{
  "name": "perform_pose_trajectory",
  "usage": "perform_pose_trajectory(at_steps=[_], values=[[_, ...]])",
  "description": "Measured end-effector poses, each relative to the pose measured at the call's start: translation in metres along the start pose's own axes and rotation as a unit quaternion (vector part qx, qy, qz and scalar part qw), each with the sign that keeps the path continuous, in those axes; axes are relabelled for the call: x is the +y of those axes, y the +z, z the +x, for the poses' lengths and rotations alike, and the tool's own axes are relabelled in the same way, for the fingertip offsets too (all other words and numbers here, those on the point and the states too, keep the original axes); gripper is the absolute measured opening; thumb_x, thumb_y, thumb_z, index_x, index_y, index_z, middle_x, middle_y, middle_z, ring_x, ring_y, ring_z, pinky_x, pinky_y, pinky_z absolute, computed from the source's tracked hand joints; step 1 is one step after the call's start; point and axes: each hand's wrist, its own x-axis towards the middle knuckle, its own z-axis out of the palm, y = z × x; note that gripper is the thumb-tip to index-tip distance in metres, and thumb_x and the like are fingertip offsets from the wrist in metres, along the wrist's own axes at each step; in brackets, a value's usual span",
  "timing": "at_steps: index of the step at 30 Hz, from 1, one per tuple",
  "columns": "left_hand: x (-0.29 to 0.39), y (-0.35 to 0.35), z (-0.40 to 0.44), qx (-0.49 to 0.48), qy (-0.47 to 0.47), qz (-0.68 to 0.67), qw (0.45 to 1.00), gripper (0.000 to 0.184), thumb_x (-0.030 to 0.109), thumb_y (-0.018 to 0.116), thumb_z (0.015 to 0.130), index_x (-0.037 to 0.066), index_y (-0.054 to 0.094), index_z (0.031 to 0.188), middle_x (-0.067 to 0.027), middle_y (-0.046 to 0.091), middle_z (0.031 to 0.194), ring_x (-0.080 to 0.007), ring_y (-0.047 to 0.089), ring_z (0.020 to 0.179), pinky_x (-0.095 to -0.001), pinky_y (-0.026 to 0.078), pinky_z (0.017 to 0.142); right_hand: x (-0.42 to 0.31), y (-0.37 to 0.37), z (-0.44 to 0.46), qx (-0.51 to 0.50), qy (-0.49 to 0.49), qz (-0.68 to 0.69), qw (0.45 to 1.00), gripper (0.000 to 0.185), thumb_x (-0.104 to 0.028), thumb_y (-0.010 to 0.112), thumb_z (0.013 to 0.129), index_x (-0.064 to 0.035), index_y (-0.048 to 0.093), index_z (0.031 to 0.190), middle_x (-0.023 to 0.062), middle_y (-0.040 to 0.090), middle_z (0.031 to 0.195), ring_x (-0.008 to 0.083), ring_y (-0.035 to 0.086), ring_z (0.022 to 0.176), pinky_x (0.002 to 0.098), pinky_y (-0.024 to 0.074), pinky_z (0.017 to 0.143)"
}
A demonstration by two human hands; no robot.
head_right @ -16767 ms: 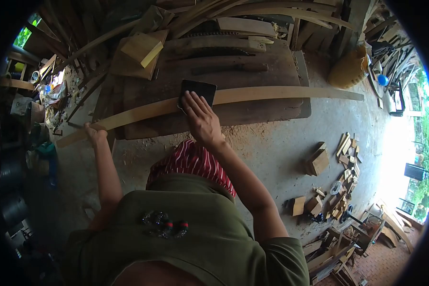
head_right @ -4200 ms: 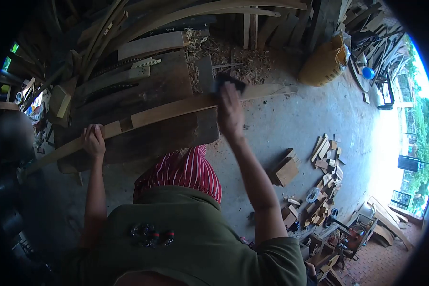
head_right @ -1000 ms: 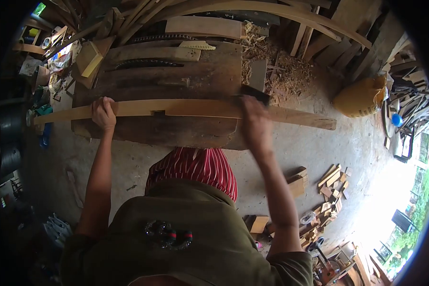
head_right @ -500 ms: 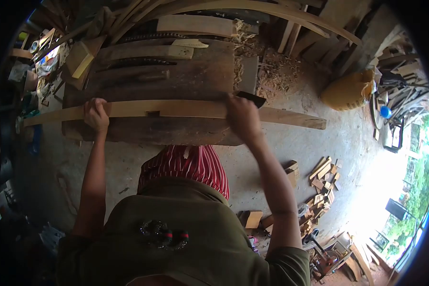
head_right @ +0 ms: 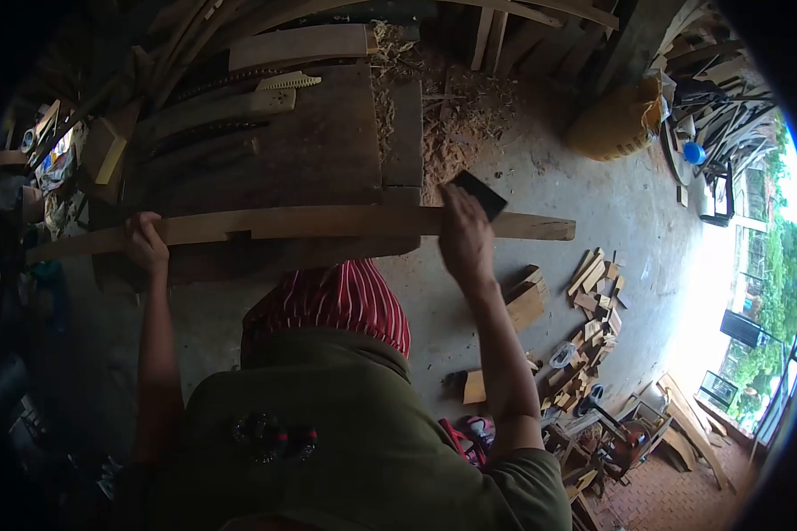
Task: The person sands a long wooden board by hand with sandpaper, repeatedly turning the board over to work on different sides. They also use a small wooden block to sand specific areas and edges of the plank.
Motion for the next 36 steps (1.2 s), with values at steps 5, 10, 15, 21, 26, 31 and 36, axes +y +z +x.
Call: perform_pose_trajectory(at_steps=[5, 10, 15, 21, 26, 31, 36], values=[[-0.001, 0.001, 0.001, -0.006, 0.011, 0.003, 1.0, 0.044, 0.031, 0.034, 0.102, 0.009, 0.064, 0.078, -0.0076, 0.065, 0.081, -0.0316, 0.06, 0.082, -0.0438, 0.047, 0.074, -0.01, -0.002, 0.008, -0.022, 0.076, 0.048, 0.996, 0.035, -0.002, 0.05, 0.085, -0.0012, 0.062, 0.118, 0.0193, 0.068, 0.107, 0.0345, 0.066, 0.099, 0.0434, 0.0545, 0.084], [-0.004, 0.002, 0.0, -0.013, -0.016, 0.011, 1.0, 0.042, 0.03, 0.035, 0.1, 0.008, 0.064, 0.078, -0.0089, 0.065, 0.081, -0.0326, 0.061, 0.084, -0.0448, 0.047, 0.075, -0.079, 0.013, 0.033, -0.094, -0.064, 0.083, 0.99, 0.037, -0.002, 0.053, 0.081, -0.0051, 0.065, 0.116, 0.0221, 0.07, 0.096, 0.0321, 0.071, 0.088, 0.0427, 0.0578, 0.076], [-0.008, 0.006, -0.002, 0.007, -0.026, -0.01, 1.0, 0.043, 0.03, 0.035, 0.101, 0.008, 0.065, 0.079, -0.0103, 0.064, 0.081, -0.033, 0.062, 0.083, -0.0451, 0.047, 0.074, 0.008, -0.02, 0.057, -0.273, -0.035, 0.042, 0.961, 0.032, -0.006, 0.05, 0.087, -0.0108, 0.068, 0.112, 0.0145, 0.072, 0.087, 0.0281, 0.072, 0.079, 0.0421, 0.0584, 0.073], [-0.003, 0.004, -0.001, 0.013, -0.035, 0.002, 0.999, 0.044, 0.031, 0.036, 0.102, 0.008, 0.067, 0.08, -0.011, 0.064, 0.08, -0.0334, 0.063, 0.082, -0.0453, 0.047, 0.072, -0.088, 0.013, 0.078, -0.253, -0.155, 0.023, 0.955, 0.035, -0.002, 0.051, 0.087, -0.0096, 0.064, 0.118, 0.0156, 0.071, 0.093, 0.0306, 0.071, 0.084, 0.0413, 0.0582, 0.072], [0.0, 0.002, -0.002, 0.008, -0.038, -0.022, 0.999, 0.044, 0.031, 0.036, 0.102, 0.008, 0.067, 0.08, -0.0105, 0.063, 0.081, -0.0324, 0.063, 0.082, -0.0439, 0.047, 0.072, -0.035, -0.041, 0.093, -0.431, -0.116, -0.034, 0.894, 0.039, -0.003, 0.047, 0.092, -0.0141, 0.061, 0.127, 0.0144, 0.069, 0.108, 0.0294, 0.067, 0.1, 0.0421, 0.0534, 0.09], [-0.005, 0.001, -0.002, -0.007, -0.008, -0.014, 1.0, 0.044, 0.031, 0.036, 0.102, 0.008, 0.066, 0.08, -0.0086, 0.064, 0.081, -0.0314, 0.061, 0.083, -0.0434, 0.047, 0.074, 0.041, -0.047, 0.082, -0.46, -0.147, -0.106, 0.869, 0.029, -0.005, 0.053, 0.087, -0.0131, 0.065, 0.113, 0.0109, 0.071, 0.097, 0.0273, 0.069, 0.091, 0.0418, 0.0553, 0.082], [0.0, 0.002, 0.002, -0.007, -0.021, -0.01, 1.0, 0.044, 0.031, 0.034, 0.102, 0.008, 0.064, 0.079, -0.0076, 0.066, 0.081, -0.0308, 0.061, 0.084, -0.0439, 0.048, 0.075, -0.016, -0.018, 0.049, -0.29, -0.129, -0.034, 0.948, 0.03, -0.003, 0.056, 0.084, -0.0088, 0.063, 0.112, 0.0143, 0.07, 0.096, 0.0318, 0.069, 0.088, 0.0428, 0.055, 0.081]])
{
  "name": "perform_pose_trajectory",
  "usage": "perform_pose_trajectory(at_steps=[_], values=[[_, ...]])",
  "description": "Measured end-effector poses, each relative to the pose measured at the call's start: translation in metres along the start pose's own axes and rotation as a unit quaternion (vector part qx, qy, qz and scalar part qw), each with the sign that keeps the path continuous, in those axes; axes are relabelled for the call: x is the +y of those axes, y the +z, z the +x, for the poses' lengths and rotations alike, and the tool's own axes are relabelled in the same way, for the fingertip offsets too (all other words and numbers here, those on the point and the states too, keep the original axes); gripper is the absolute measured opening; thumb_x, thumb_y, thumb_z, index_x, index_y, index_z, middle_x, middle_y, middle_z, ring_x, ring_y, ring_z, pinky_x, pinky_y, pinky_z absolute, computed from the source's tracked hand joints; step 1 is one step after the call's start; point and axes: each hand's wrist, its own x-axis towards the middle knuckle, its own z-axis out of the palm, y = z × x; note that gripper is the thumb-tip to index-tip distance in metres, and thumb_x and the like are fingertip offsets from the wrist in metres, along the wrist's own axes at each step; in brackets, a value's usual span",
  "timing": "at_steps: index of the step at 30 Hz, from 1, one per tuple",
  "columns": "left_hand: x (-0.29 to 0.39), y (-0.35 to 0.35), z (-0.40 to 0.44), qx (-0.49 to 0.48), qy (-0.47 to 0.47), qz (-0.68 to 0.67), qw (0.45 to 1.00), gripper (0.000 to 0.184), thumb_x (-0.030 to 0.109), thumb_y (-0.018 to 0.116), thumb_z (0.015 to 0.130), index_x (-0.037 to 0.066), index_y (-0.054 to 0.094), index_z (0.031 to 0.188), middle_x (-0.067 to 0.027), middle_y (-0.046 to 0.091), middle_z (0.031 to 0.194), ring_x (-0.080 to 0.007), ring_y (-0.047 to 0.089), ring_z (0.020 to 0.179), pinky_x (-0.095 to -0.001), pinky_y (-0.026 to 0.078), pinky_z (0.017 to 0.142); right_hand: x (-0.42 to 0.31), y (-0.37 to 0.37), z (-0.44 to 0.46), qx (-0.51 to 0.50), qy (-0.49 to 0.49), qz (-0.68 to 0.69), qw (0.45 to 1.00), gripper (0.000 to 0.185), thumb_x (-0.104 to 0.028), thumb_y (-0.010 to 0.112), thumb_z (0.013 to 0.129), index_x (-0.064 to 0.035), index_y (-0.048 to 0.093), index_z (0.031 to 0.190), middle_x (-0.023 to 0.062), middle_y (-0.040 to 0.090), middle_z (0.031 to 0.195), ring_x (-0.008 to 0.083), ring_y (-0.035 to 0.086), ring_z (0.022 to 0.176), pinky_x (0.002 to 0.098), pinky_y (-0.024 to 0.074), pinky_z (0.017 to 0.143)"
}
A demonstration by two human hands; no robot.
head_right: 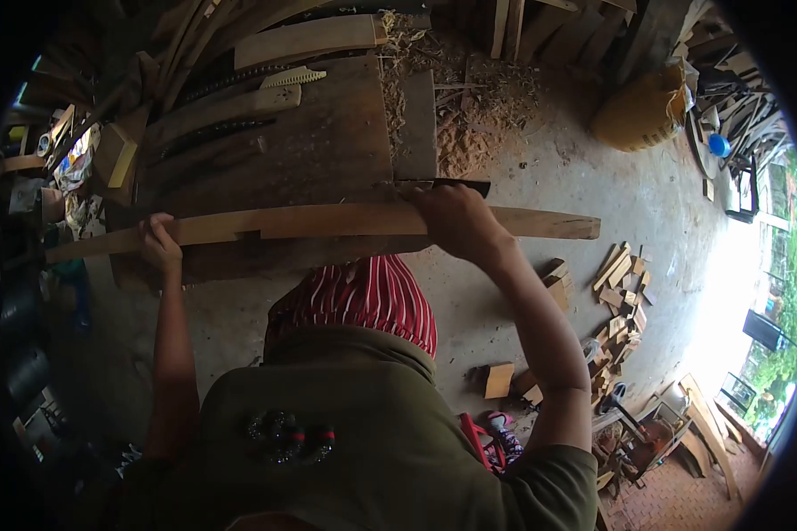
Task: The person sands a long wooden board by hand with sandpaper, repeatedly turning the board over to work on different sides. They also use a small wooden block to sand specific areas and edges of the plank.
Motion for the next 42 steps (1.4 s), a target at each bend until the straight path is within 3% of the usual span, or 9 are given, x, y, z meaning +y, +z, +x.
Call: perform_pose_trajectory(at_steps=[8, 10, 12, 18, 20, 21, 24, 34, 42], values=[[-0.009, 0.002, -0.005, 0.0, -0.021, -0.003, 1.0, 0.034, 0.03, 0.041, 0.097, 0.012, 0.063, 0.077, -0.0077, 0.065, 0.08, -0.0325, 0.061, 0.083, -0.0448, 0.047, 0.075, 0.217, 0.016, -0.17, -0.06, 0.126, -0.138, 0.981, 0.027, -0.014, 0.05, 0.096, -0.0028, 0.065, 0.114, 0.0189, 0.067, 0.095, 0.0358, 0.063, 0.081, 0.0477, 0.0491, 0.075], [-0.002, -0.004, 0.0, -0.002, 0.002, 0.015, 1.0, 0.034, 0.031, 0.042, 0.096, 0.011, 0.062, 0.077, -0.0079, 0.064, 0.079, -0.0332, 0.058, 0.084, -0.0467, 0.046, 0.079, 0.232, 0.01, -0.188, 0.04, 0.442, 0.135, 0.886, 0.04, -0.012, 0.042, 0.1, -0.0049, 0.055, 0.137, 0.0135, 0.065, 0.122, 0.0273, 0.062, 0.111, 0.0429, 0.0486, 0.089], [-0.002, -0.005, 0.004, 0.018, 0.019, 0.009, 1.0, 0.027, 0.028, 0.052, 0.092, 0.007, 0.06, 0.076, -0.0078, 0.062, 0.086, -0.0325, 0.057, 0.085, -0.0462, 0.044, 0.084, 0.285, 0.071, -0.215, 0.401, 0.237, 0.193, 0.863, 0.041, -0.014, 0.043, 0.099, -0.0049, 0.054, 0.138, 0.0118, 0.052, 0.139, 0.0241, 0.05, 0.126, 0.0354, 0.042, 0.103], [-0.005, -0.011, 0.014, 0.099, -0.119, -0.068, 0.986, 0.033, 0.028, 0.068, 0.086, 0.012, 0.064, 0.114, -0.0131, 0.05, 0.122, -0.0343, 0.043, 0.121, -0.0463, 0.039, 0.098, 0.331, 0.127, -0.185, 0.456, 0.427, 0.314, 0.715, 0.06, -0.045, 0.051, 0.1, 0.0013, 0.052, 0.138, 0.0193, 0.053, 0.141, 0.0311, 0.047, 0.134, 0.0394, 0.0375, 0.111], [-0.035, -0.026, 0.031, 0.174, -0.187, 0.073, 0.964, 0.05, 0.031, 0.068, 0.088, 0.011, 0.052, 0.131, -0.0158, 0.048, 0.128, -0.0363, 0.038, 0.125, -0.0514, 0.035, 0.101, 0.278, 0.08, -0.166, 0.386, 0.537, 0.36, 0.658, 0.049, -0.046, 0.059, 0.096, -0.0142, 0.062, 0.133, 0.0076, 0.06, 0.134, 0.0307, 0.062, 0.105, 0.0402, 0.0591, 0.068], [-0.06, -0.03, 0.036, 0.194, -0.268, 0.074, 0.941, 0.066, 0.039, 0.069, 0.087, 0.007, 0.043, 0.139, -0.0165, 0.046, 0.135, -0.0377, 0.035, 0.13, -0.0552, 0.03, 0.107, 0.312, 0.093, -0.171, 0.384, 0.491, 0.332, 0.707, 0.062, -0.033, 0.065, 0.093, 0.0051, 0.049, 0.139, 0.0262, 0.058, 0.131, 0.0346, 0.061, 0.116, 0.0369, 0.0507, 0.1], [-0.136, -0.025, 0.05, 0.195, -0.537, 0.082, 0.816, 0.079, 0.049, 0.072, 0.081, 0.004, 0.042, 0.14, -0.0172, 0.045, 0.14, -0.039, 0.035, 0.132, -0.0551, 0.027, 0.111, 0.242, 0.082, -0.145, 0.442, 0.389, 0.38, 0.714, 0.034, -0.023, 0.066, 0.093, -0.0094, 0.067, 0.125, 0.0065, 0.065, 0.121, 0.028, 0.058, 0.102, 0.048, 0.0497, 0.075], [-0.195, -0.06, 0.068, 0.141, -0.608, -0.367, 0.689, 0.064, 0.032, 0.078, 0.076, 0.002, 0.054, 0.128, -0.0111, 0.058, 0.122, -0.0242, 0.055, 0.114, -0.0406, 0.049, 0.095, 0.308, 0.077, -0.208, 0.266, 0.354, 0.201, 0.874, 0.036, -0.012, 0.045, 0.099, -0.0042, 0.057, 0.132, 0.0132, 0.053, 0.136, 0.0257, 0.05, 0.124, 0.0372, 0.041, 0.105], [-0.224, -0.069, 0.057, 0.092, -0.595, -0.397, 0.693, 0.059, 0.03, 0.077, 0.082, 0.007, 0.052, 0.13, -0.0107, 0.051, 0.124, -0.0214, 0.051, 0.115, -0.0385, 0.047, 0.1, 0.318, 0.098, -0.138, 0.495, 0.33, 0.456, 0.662, 0.042, 0.003, 0.057, 0.09, -0.0009, 0.054, 0.132, 0.0165, 0.054, 0.132, 0.0287, 0.054, 0.12, 0.0389, 0.0478, 0.1]])
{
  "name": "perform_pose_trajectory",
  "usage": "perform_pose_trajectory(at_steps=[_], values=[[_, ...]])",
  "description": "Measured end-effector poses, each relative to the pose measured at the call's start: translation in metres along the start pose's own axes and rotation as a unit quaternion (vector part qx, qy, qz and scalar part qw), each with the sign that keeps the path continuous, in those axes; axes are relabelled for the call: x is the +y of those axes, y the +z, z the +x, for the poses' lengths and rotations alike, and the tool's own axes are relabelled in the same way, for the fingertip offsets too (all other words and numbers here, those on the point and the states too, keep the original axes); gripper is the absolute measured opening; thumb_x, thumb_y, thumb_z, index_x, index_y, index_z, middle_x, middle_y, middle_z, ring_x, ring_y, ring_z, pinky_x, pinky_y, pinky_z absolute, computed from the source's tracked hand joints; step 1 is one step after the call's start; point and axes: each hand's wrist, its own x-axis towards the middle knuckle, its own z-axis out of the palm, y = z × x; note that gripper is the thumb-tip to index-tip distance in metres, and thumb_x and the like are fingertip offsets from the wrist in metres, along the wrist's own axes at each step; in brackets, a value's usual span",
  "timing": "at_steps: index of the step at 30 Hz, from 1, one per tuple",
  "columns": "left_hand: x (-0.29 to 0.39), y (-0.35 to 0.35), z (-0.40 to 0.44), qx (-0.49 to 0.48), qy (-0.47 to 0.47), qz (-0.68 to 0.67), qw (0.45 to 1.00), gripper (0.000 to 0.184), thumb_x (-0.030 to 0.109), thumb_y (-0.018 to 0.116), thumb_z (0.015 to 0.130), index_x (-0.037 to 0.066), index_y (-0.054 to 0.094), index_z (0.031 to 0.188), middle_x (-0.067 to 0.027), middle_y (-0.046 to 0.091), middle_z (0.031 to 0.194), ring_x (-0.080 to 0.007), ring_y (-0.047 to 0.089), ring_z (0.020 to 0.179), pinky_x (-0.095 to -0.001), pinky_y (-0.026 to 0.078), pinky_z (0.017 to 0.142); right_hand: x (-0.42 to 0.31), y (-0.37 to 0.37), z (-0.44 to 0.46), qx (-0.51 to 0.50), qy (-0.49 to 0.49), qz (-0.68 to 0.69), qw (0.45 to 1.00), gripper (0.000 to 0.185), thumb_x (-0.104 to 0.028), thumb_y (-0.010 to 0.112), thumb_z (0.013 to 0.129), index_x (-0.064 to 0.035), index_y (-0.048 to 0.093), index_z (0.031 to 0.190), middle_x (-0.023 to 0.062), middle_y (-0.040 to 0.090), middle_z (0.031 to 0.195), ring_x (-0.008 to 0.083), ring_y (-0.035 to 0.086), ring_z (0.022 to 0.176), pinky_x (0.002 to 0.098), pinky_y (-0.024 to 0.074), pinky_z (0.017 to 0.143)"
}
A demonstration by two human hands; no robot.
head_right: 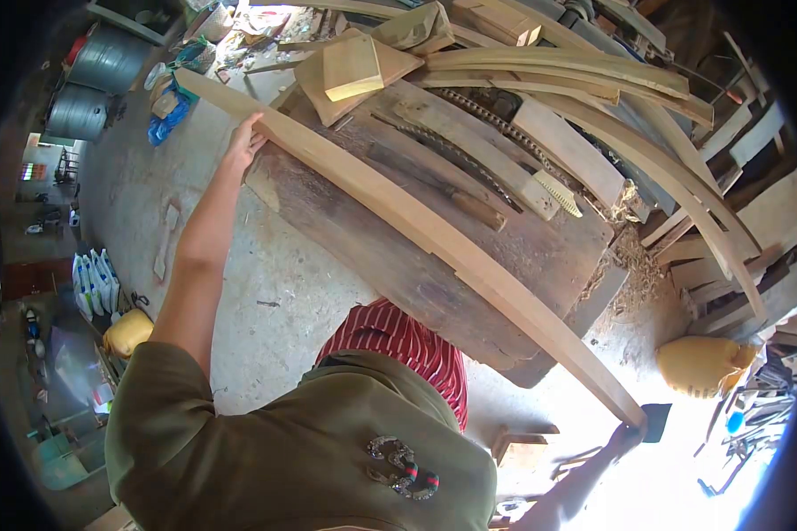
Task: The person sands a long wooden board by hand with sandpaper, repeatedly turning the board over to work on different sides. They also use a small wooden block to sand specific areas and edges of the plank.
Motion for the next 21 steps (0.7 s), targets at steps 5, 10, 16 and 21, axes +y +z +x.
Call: perform_pose_trajectory(at_steps=[5, 10, 16, 21], values=[[-0.006, -0.017, 0.007, 0.015, -0.03, 0.012, 0.999, 0.062, 0.033, 0.078, 0.081, 0.008, 0.051, 0.131, -0.0089, 0.053, 0.117, -0.019, 0.051, 0.11, -0.0391, 0.046, 0.101, -0.036, 0.019, -0.032, 0.099, 0.168, 0.209, 0.958, 0.041, -0.025, 0.056, 0.099, 0.0011, 0.053, 0.131, 0.0167, 0.054, 0.13, 0.0271, 0.052, 0.122, 0.0376, 0.0447, 0.104], [-0.028, -0.043, 0.051, 0.045, 0.055, 0.163, 0.984, 0.067, 0.044, 0.069, 0.087, 0.006, 0.045, 0.137, -0.0147, 0.047, 0.139, -0.0279, 0.043, 0.131, -0.045, 0.037, 0.108, -0.005, 0.0, -0.015, 0.046, 0.115, 0.118, 0.985, 0.041, -0.029, 0.056, 0.099, 0.003, 0.058, 0.125, 0.0135, 0.059, 0.124, 0.0258, 0.052, 0.121, 0.0399, 0.0399, 0.105], [-0.038, 0.005, -0.029, 0.217, 0.401, 0.512, 0.728, 0.07, 0.059, 0.054, 0.091, 0.017, 0.043, 0.146, -0.0199, 0.035, 0.149, -0.0388, 0.031, 0.137, -0.0488, 0.029, 0.111, -0.123, 0.079, -0.095, 0.164, -0.296, -0.538, 0.772, 0.034, -0.016, 0.045, 0.103, -0.0064, 0.062, 0.131, 0.0085, 0.06, 0.137, 0.0222, 0.058, 0.124, 0.0341, 0.046, 0.101], [-0.061, 0.015, -0.036, 0.151, 0.418, 0.49, 0.75, 0.06, 0.058, 0.038, 0.097, 0.022, 0.048, 0.144, -0.0176, 0.031, 0.155, -0.0379, 0.023, 0.143, -0.0488, 0.02, 0.116, -0.187, 0.187, -0.201, -0.072, -0.462, -0.31, 0.828, 0.032, 0.004, 0.051, 0.093, 0.0, 0.064, 0.122, 0.016, 0.061, 0.132, 0.0334, 0.055, 0.126, 0.0419, 0.0411, 0.108]])
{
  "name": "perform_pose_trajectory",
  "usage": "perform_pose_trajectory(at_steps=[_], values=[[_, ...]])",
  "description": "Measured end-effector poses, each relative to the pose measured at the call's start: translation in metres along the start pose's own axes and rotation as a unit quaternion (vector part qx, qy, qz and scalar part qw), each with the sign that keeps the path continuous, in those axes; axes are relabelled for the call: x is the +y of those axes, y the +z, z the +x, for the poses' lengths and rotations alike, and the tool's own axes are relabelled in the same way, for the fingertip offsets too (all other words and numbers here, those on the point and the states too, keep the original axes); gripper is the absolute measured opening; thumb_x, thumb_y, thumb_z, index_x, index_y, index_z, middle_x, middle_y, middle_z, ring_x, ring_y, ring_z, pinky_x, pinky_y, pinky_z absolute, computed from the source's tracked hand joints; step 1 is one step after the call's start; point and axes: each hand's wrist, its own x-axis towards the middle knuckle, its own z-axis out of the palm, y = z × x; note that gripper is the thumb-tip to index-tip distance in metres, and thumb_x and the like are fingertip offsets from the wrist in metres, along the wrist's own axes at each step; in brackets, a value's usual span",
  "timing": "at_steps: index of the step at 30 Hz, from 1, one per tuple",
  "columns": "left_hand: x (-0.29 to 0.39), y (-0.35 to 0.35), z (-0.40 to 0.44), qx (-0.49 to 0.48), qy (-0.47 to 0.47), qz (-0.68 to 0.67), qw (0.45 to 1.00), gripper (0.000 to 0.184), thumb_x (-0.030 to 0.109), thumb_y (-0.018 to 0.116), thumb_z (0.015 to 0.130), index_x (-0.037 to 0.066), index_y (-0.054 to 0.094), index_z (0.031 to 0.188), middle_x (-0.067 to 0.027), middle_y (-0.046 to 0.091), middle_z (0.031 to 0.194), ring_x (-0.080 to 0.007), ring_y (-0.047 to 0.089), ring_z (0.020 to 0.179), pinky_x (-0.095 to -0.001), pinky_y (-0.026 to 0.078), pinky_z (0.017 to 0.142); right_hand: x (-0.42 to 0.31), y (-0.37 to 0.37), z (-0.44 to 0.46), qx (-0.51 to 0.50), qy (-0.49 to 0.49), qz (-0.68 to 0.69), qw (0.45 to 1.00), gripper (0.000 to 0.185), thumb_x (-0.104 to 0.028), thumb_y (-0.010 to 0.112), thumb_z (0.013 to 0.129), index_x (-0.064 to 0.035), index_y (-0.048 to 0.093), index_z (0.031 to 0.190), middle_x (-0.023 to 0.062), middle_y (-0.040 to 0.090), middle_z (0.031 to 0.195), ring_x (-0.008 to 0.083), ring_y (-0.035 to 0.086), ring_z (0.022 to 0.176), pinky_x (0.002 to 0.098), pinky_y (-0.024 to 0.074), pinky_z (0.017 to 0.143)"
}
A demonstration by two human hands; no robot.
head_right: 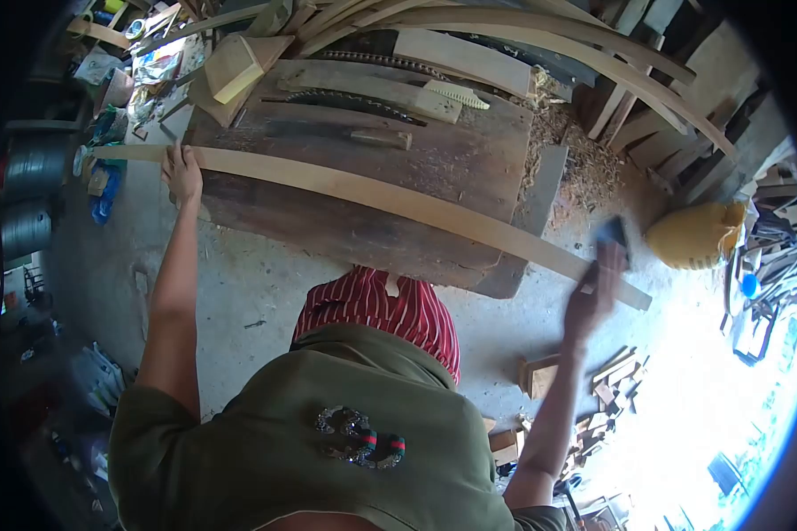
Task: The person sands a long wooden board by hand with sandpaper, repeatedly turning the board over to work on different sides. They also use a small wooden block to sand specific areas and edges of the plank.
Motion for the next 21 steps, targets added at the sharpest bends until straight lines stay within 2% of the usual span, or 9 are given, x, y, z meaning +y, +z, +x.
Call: perform_pose_trajectory(at_steps=[3, 4, 6, 9, 11, 13, 15, 17, 21], values=[[0.007, 0.002, 0.0, 0.007, -0.042, -0.033, 0.999, 0.059, 0.057, 0.038, 0.098, 0.025, 0.046, 0.145, -0.0181, 0.03, 0.156, -0.0381, 0.022, 0.144, -0.0495, 0.019, 0.116, -0.05, 0.028, -0.025, -0.114, -0.087, 0.032, 0.989, 0.037, 0.002, 0.059, 0.088, -0.0056, 0.064, 0.124, 0.0185, 0.056, 0.137, 0.0361, 0.051, 0.13, 0.0457, 0.0388, 0.111], [0.007, 0.003, 0.003, -0.012, -0.073, -0.039, 0.996, 0.067, 0.061, 0.04, 0.095, 0.02, 0.043, 0.148, -0.0189, 0.028, 0.157, -0.039, 0.02, 0.145, -0.05, 0.019, 0.117, -0.052, 0.024, -0.026, -0.116, -0.091, 0.032, 0.989, 0.037, 0.002, 0.059, 0.088, -0.0056, 0.064, 0.124, 0.0185, 0.056, 0.137, 0.0361, 0.051, 0.13, 0.0457, 0.0388, 0.111], [0.014, 0.007, 0.007, 0.01, -0.125, -0.057, 0.99, 0.072, 0.063, 0.042, 0.094, 0.017, 0.041, 0.149, -0.0194, 0.026, 0.157, -0.0402, 0.021, 0.145, -0.0511, 0.019, 0.117, -0.057, 0.019, -0.028, -0.187, -0.043, 0.084, 0.978, 0.034, -0.001, 0.063, 0.085, -0.005, 0.065, 0.119, 0.0207, 0.055, 0.137, 0.0386, 0.052, 0.128, 0.048, 0.0404, 0.108], [0.025, 0.007, 0.006, 0.022, -0.2, -0.064, 0.977, 0.085, 0.064, 0.048, 0.09, 0.003, 0.037, 0.148, -0.0223, 0.023, 0.158, -0.0424, 0.022, 0.145, -0.0517, 0.023, 0.117, -0.052, 0.017, -0.015, -0.221, -0.008, 0.057, 0.974, 0.044, -0.007, 0.067, 0.084, -0.0087, 0.061, 0.128, 0.0189, 0.051, 0.139, 0.0373, 0.048, 0.129, 0.0473, 0.0426, 0.102], [0.021, 0.023, 0.003, 0.124, -0.144, -0.067, 0.979, 0.079, 0.055, 0.047, 0.094, -0.003, 0.036, 0.147, -0.0247, 0.022, 0.158, -0.0438, 0.025, 0.144, -0.0498, 0.026, 0.115, -0.068, 0.021, -0.015, -0.233, -0.011, 0.043, 0.971, 0.047, -0.009, 0.065, 0.088, -0.0126, 0.058, 0.134, 0.0168, 0.047, 0.145, 0.035, 0.042, 0.135, 0.046, 0.0394, 0.106], [0.025, 0.017, -0.006, 0.136, -0.126, -0.143, 0.972, 0.07, 0.043, 0.043, 0.097, -0.008, 0.035, 0.144, -0.0269, 0.022, 0.157, -0.0433, 0.028, 0.142, -0.048, 0.029, 0.114, -0.069, 0.033, -0.022, -0.241, -0.051, -0.135, 0.96, 0.044, -0.01, 0.059, 0.093, -0.0151, 0.057, 0.137, 0.0134, 0.043, 0.15, 0.0326, 0.038, 0.14, 0.0451, 0.0364, 0.11], [0.033, 0.009, -0.01, 0.143, -0.144, -0.161, 0.966, 0.065, 0.038, 0.04, 0.098, -0.008, 0.036, 0.144, -0.0274, 0.023, 0.156, -0.0439, 0.03, 0.141, -0.0495, 0.03, 0.112, -0.116, 0.035, 0.0, -0.288, -0.061, -0.127, 0.947, 0.044, -0.009, 0.054, 0.096, -0.0152, 0.054, 0.14, 0.0107, 0.042, 0.152, 0.0313, 0.036, 0.142, 0.046, 0.0342, 0.113], [0.044, 0.003, -0.01, 0.142, -0.154, -0.19, 0.959, 0.06, 0.033, 0.037, 0.099, -0.008, 0.036, 0.143, -0.0279, 0.023, 0.156, -0.0444, 0.032, 0.139, -0.051, 0.031, 0.111, -0.188, 0.056, 0.027, -0.309, -0.163, 0.133, 0.927, 0.047, -0.005, 0.052, 0.094, -0.0135, 0.053, 0.14, 0.0113, 0.045, 0.15, 0.0314, 0.037, 0.142, 0.0454, 0.0335, 0.114], [0.05, -0.008, -0.014, 0.144, -0.159, -0.194, 0.957, 0.057, 0.029, 0.033, 0.1, -0.008, 0.035, 0.144, -0.0278, 0.024, 0.156, -0.0432, 0.034, 0.138, -0.0524, 0.029, 0.11, -0.348, 0.141, 0.075, -0.326, -0.281, 0.23, 0.873, 0.064, 0.004, 0.046, 0.082, -0.0105, 0.045, 0.144, 0.0137, 0.045, 0.149, 0.035, 0.04, 0.138, 0.0405, 0.0378, 0.113]])
